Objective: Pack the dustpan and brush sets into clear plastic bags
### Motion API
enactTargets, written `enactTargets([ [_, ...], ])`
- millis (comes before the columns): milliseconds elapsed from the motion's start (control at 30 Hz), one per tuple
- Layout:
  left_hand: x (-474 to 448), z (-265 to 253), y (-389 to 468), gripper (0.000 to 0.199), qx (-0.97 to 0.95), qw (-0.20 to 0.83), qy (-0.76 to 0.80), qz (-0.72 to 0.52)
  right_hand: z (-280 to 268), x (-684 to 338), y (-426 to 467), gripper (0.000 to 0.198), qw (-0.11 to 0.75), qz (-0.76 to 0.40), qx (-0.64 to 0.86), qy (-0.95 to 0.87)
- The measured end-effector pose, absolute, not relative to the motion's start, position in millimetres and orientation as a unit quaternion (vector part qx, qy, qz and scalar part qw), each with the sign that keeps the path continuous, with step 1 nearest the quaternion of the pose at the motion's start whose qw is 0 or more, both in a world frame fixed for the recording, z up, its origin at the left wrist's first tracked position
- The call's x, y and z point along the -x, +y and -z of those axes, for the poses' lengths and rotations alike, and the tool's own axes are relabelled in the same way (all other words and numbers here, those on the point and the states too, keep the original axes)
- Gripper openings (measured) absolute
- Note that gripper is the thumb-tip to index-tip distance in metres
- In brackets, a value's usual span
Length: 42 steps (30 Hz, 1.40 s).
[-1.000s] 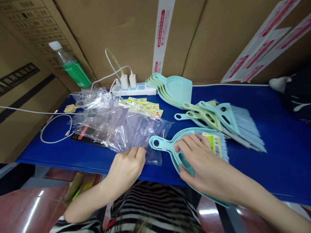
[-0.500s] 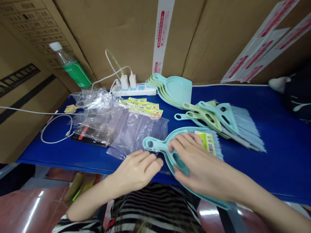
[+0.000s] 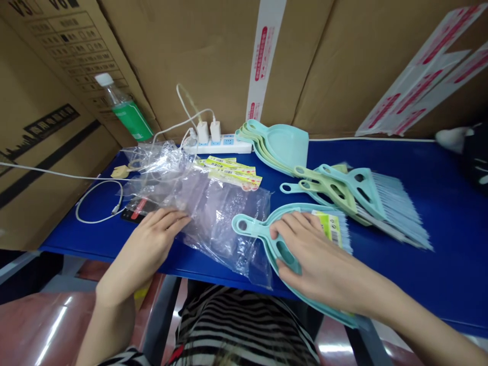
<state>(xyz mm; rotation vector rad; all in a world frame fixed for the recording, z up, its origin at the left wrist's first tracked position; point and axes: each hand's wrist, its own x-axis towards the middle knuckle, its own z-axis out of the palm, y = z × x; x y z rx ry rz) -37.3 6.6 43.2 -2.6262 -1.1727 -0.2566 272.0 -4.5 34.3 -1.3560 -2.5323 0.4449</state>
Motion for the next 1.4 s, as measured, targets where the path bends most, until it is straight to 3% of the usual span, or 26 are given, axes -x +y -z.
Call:
enactTargets([
  [333,44,-55,14,0.044,0.885,0.029,-0.458,0.078,-34,-273,-3,0.011,0.112,-0.162,0.470,-0.860],
  [733,63,-54,42,0.046,0.801,0.130,-0.582,0.049,-34,-273,-3,0.011,0.112,-0.176,0.469,-0.858],
  [933,47,-47,30,0.048,0.840,0.182,-0.503,0.095,-35,-272,-2,0.012,0.112,-0.173,0.468,-0.860],
  [1100,11,-40,13,0.035,0.893,0.132,-0.416,0.111,-37,-270,-2,0.011,0.113,-0.156,0.467,-0.863],
  [1400,0,-27,19,0.045,0.879,0.092,-0.456,0.103,-43,-263,-2,0.010,0.107,-0.150,0.460,-0.869],
])
